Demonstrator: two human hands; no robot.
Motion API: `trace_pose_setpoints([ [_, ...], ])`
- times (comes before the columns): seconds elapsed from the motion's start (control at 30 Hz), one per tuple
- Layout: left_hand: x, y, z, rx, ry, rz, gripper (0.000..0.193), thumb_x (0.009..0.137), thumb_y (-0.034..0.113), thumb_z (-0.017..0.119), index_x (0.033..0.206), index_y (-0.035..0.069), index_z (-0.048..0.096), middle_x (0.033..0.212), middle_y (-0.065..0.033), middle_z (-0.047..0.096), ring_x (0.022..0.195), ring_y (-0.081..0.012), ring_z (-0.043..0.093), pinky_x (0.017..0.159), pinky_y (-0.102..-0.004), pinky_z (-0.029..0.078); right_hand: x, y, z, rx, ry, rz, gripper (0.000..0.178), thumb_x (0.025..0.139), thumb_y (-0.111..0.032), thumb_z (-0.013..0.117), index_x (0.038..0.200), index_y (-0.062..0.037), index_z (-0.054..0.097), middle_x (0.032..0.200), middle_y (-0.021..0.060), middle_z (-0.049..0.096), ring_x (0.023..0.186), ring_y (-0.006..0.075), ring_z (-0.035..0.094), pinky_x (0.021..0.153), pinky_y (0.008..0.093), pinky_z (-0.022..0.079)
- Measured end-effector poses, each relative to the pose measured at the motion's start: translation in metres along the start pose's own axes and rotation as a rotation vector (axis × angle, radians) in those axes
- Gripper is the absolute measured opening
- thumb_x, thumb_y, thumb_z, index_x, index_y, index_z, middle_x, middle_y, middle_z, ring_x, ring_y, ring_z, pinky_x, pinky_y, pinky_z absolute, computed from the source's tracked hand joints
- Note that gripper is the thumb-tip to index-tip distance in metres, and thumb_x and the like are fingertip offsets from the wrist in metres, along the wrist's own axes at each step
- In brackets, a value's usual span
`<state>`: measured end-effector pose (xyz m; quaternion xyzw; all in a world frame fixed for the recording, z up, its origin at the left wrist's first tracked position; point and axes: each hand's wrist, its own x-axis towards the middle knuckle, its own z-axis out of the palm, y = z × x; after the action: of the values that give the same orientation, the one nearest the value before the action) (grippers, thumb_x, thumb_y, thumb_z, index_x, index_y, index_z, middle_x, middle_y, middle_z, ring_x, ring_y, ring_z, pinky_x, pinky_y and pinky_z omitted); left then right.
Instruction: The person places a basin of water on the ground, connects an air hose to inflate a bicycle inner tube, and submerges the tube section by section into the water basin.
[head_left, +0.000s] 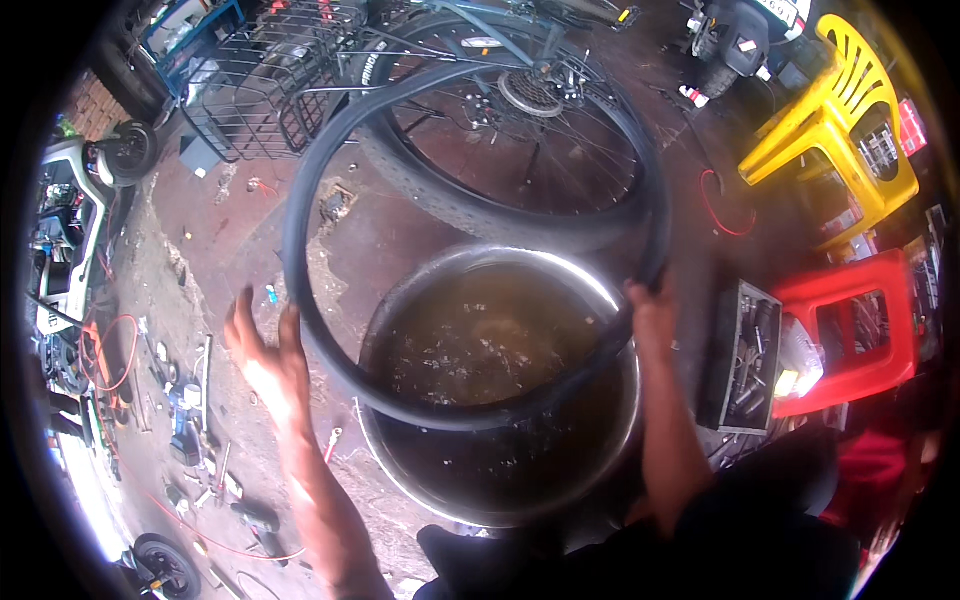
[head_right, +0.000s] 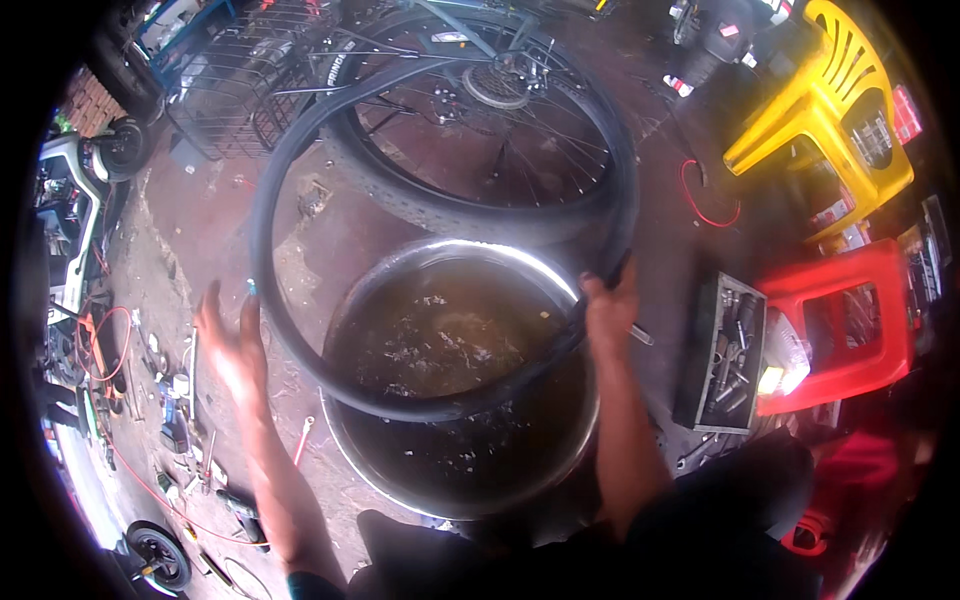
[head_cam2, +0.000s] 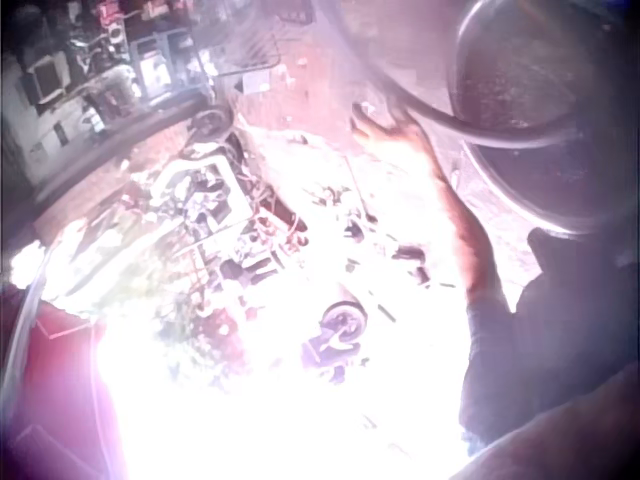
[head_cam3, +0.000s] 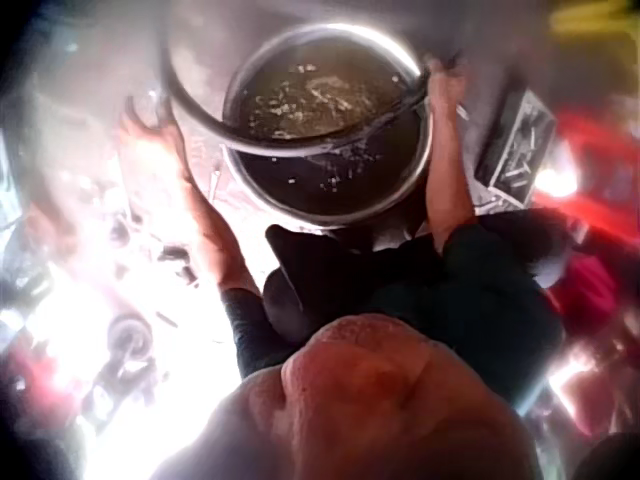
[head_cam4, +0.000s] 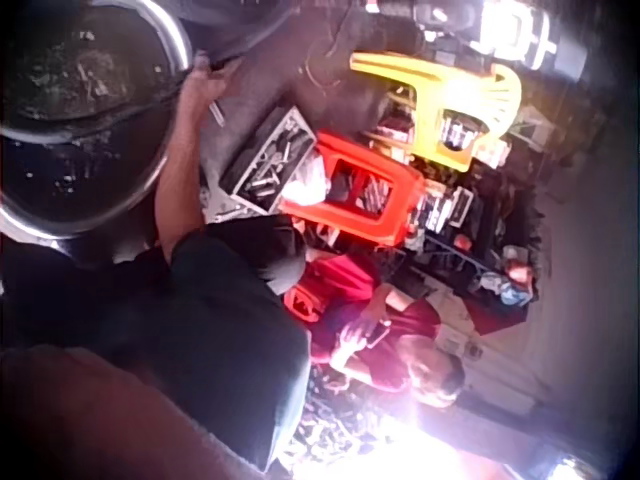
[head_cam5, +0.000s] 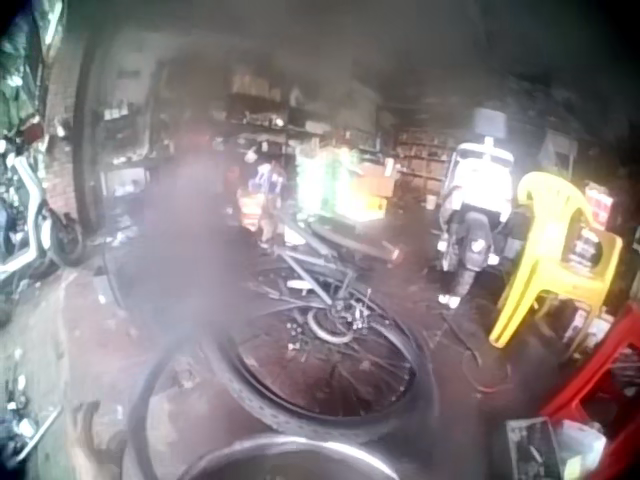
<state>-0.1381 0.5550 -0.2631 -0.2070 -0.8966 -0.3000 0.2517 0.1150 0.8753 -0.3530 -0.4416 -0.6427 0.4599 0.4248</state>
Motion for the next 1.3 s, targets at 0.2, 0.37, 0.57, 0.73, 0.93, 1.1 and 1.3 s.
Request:
trace_pose_setpoints([
  [0.2,0.086,-0.010,0.047,-0.531,-0.506,-0.221,0.065,0.079,0.033,0.068,0.127,-0.004,0.043,0.102,-0.0163,0.059,0.091,-0.0223,0.057,0.081,-0.0315,0.045,0.096,-0.031,0.011,-0.135,-0.220,0.191,0.053,0.069,-0.010,0.062,0.119,0.0066,0.050,0.110,0.0225,0.058,0.100,0.0272,0.056,0.088,0.0324,0.043],
  [0.37,0.133,0.030,0.080,-0.488,-0.444,-0.138,0.055,0.082,0.033,0.065,0.119,-0.005,0.050,0.087,-0.0144,0.061,0.080,-0.0181,0.055,0.072,-0.0314,0.045,0.200,0.001,0.029,-0.488,-0.430,0.107,0.064,0.068,-0.015,0.065,0.126,0.0045,0.045,0.120,0.0263,0.052,0.113,0.0300,0.052,0.090,0.0344,0.043],
  [0.57,0.067,0.017,0.068,-0.167,-0.500,0.038,0.036,0.085,0.025,0.055,0.108,-0.003,0.053,0.080,-0.0244,0.060,0.077,-0.0353,0.061,0.068,-0.0415,0.046,0.224,0.006,0.063,-0.308,-0.457,0.183,0.068,0.071,-0.016,0.064,0.132,0.0009,0.041,0.130,0.0229,0.047,0.120,0.0316,0.046,0.094,0.0355,0.040],
  [0.73,-0.080,-0.055,-0.040,-0.376,-0.484,-0.477,0.045,0.088,0.038,0.053,0.111,-0.001,0.052,0.068,-0.0021,0.049,0.059,-0.0099,0.044,0.052,-0.0260,0.039,0.179,-0.015,0.073,-0.423,-0.277,-0.072,0.045,0.080,-0.018,0.061,0.119,0.0016,0.052,0.108,0.0198,0.059,0.102,0.0275,0.055,0.085,0.0358,0.042],
  [0.93,-0.096,-0.023,-0.033,-0.439,-0.441,-0.577,0.042,0.089,0.041,0.053,0.097,-0.001,0.051,0.064,-0.0017,0.048,0.056,-0.0099,0.044,0.050,-0.0258,0.036,0.026,0.022,0.033,-0.430,0.014,-0.266,0.039,0.084,-0.021,0.058,0.116,0.0016,0.054,0.100,0.0214,0.059,0.095,0.0339,0.056,0.085,0.0390,0.041],
  [1.1,-0.122,-0.025,-0.040,-0.477,-0.559,-0.496,0.038,0.089,0.028,0.055,0.111,-0.002,0.051,0.076,-0.0062,0.056,0.071,-0.0140,0.052,0.064,-0.0281,0.043,-0.055,0.002,-0.001,-0.524,-0.075,-0.201,0.044,0.081,-0.018,0.062,0.119,0.0017,0.051,0.111,0.0229,0.054,0.101,0.0385,0.052,0.088,0.0412,0.040],
  [1.3,-0.160,0.009,-0.060,-0.614,-0.729,-0.619,0.059,0.083,-0.002,0.056,0.136,0.002,0.031,0.114,-0.0131,0.054,0.098,-0.0181,0.053,0.083,-0.0286,0.044,-0.093,-0.002,-0.006,-0.650,-0.243,-0.026,0.047,0.078,-0.017,0.066,0.119,0.0007,0.051,0.112,0.0224,0.054,0.099,0.0360,0.055,0.086,0.0399,0.042],
])
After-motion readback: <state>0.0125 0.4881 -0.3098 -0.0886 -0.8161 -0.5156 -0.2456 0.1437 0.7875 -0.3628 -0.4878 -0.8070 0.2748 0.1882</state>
